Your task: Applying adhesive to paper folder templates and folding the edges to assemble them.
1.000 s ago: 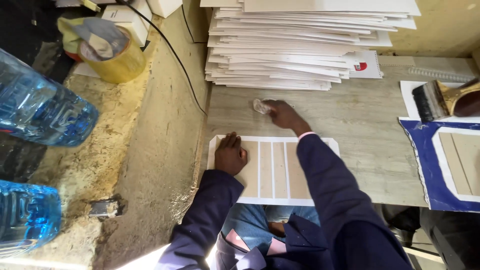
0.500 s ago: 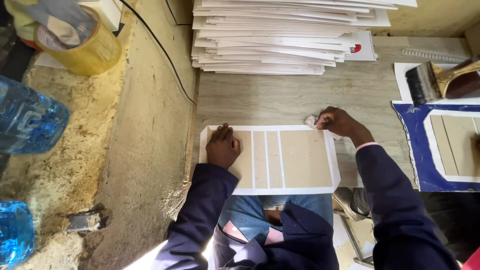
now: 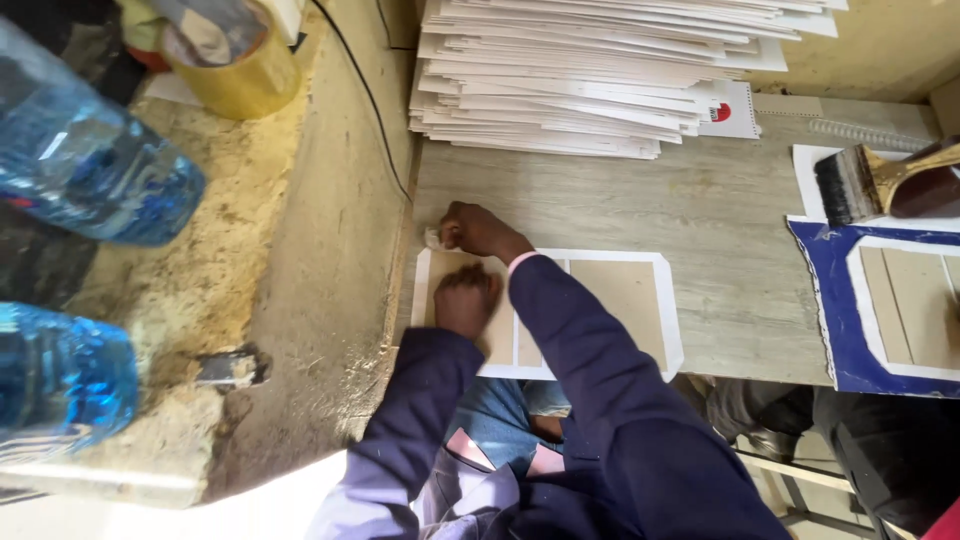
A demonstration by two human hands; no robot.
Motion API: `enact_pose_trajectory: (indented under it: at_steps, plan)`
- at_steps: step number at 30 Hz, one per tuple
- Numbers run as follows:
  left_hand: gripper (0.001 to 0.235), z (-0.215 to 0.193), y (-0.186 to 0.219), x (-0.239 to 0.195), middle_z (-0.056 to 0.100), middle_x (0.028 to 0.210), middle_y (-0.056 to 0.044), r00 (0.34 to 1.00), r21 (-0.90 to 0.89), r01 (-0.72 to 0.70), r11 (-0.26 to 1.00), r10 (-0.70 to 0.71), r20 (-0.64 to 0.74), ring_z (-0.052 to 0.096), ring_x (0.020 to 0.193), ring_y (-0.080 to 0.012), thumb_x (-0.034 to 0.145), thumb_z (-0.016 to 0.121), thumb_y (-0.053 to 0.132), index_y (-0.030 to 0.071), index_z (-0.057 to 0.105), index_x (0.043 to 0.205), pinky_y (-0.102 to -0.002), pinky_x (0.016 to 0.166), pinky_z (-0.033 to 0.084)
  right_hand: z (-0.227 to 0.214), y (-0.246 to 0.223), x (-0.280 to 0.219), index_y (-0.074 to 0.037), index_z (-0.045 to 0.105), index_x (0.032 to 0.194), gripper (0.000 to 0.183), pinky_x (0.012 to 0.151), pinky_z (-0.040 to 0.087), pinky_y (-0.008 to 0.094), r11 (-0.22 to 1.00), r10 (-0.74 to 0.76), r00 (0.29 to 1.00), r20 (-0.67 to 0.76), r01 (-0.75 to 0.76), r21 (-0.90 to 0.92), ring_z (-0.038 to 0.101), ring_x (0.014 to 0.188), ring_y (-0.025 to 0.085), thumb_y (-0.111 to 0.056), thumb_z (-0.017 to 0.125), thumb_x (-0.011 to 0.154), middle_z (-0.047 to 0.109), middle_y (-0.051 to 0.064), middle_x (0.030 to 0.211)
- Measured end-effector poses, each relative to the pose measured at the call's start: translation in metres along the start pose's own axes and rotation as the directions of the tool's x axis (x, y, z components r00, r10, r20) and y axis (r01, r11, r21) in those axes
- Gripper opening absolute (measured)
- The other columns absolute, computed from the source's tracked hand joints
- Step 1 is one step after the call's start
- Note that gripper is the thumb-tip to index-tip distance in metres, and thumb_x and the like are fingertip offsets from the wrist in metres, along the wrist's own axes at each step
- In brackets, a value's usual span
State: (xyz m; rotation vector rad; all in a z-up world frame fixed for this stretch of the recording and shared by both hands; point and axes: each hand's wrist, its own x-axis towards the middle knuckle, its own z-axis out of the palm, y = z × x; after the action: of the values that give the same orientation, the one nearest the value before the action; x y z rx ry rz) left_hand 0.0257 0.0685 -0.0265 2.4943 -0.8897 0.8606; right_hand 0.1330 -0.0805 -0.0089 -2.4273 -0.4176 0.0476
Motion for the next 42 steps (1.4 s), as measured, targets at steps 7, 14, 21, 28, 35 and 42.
enact_pose_trajectory:
  at_steps: [7,14,21,28,35,42]
  plan:
    - [0.062,-0.132,0.079,-0.115,0.057,0.039,0.009,0.488,-0.322,0.869,0.376,-0.544,0.683,0.051,0.037,-0.0049,0.095,0.079,0.041,0.021,0.053,0.042,-0.028,0.044,0.039,-0.045,0.082,-0.075,-0.023,0.072,0.139,0.044,0.119,0.028,0.072,0.538,-0.109,0.946,-0.304,-0.202,-0.818,0.044,0.149,0.051,-0.024,0.057,0.098,0.052,0.02,0.165]
    - [0.036,-0.098,0.048,-0.16,0.075,0.13,-0.012,0.317,-0.267,0.948,0.176,-0.411,0.855,0.072,0.117,-0.0269,0.102,0.063,0.016,0.01,0.07,0.137,-0.043,0.099,0.06,-0.085,-0.003,-0.172,-0.017,0.077,0.112,0.035,0.089,0.057,0.055,0.832,0.469,0.876,0.114,-0.394,-0.391,0.075,0.109,0.041,-0.046,0.068,0.095,0.079,0.012,0.112]
    - [0.025,-0.137,0.035,-0.068,0.084,0.102,-0.014,0.546,-0.745,0.667,0.01,-0.686,0.48,0.075,0.099,-0.0174,0.088,0.089,0.011,0.006,0.083,0.112,-0.038,0.089,0.061,-0.157,-0.123,-0.18,-0.007,0.062,0.146,0.079,0.116,0.043,0.058,0.952,-0.153,0.978,-0.141,0.107,-0.288,0.062,0.131,0.048,-0.053,0.087,0.086,0.069,0.024,0.132]
    - [0.014,-0.138,0.068,0.019,0.077,0.075,0.002,0.734,-0.816,0.577,0.041,-0.465,0.496,0.058,0.073,-0.001,0.093,0.088,0.013,0.011,0.085,0.106,-0.015,0.064,0.05,-0.205,-0.22,-0.168,-0.021,0.078,0.122,0.043,0.117,0.04,0.052,0.884,-0.209,0.971,0.115,0.238,-0.403,0.07,0.113,0.032,-0.029,0.091,0.082,0.078,0.005,0.111]
    - [0.027,-0.169,0.037,-0.012,0.074,0.086,-0.007,0.731,-0.72,0.663,0.204,0.032,0.682,0.066,0.083,-0.0121,0.083,0.09,0.008,0.002,0.077,0.106,-0.028,0.075,0.057,-0.302,-0.216,-0.226,-0.029,0.079,0.116,0.024,0.097,0.057,0.056,0.914,0.076,0.996,-0.037,-0.084,-0.396,0.074,0.109,0.037,-0.034,0.082,0.093,0.08,0.006,0.106]
    - [0.066,-0.081,-0.066,0.022,0.076,0.131,-0.026,0.676,-0.439,0.651,0.619,-0.21,0.706,0.067,0.132,-0.0406,0.09,0.087,0.049,-0.001,0.075,0.131,-0.053,0.112,0.051,-0.312,-0.022,-0.279,-0.016,0.083,0.118,0.027,0.093,0.049,0.049,0.872,0.483,0.848,-0.22,-0.488,0.034,0.066,0.092,0.03,-0.02,0.084,0.091,0.08,0.011,0.096]
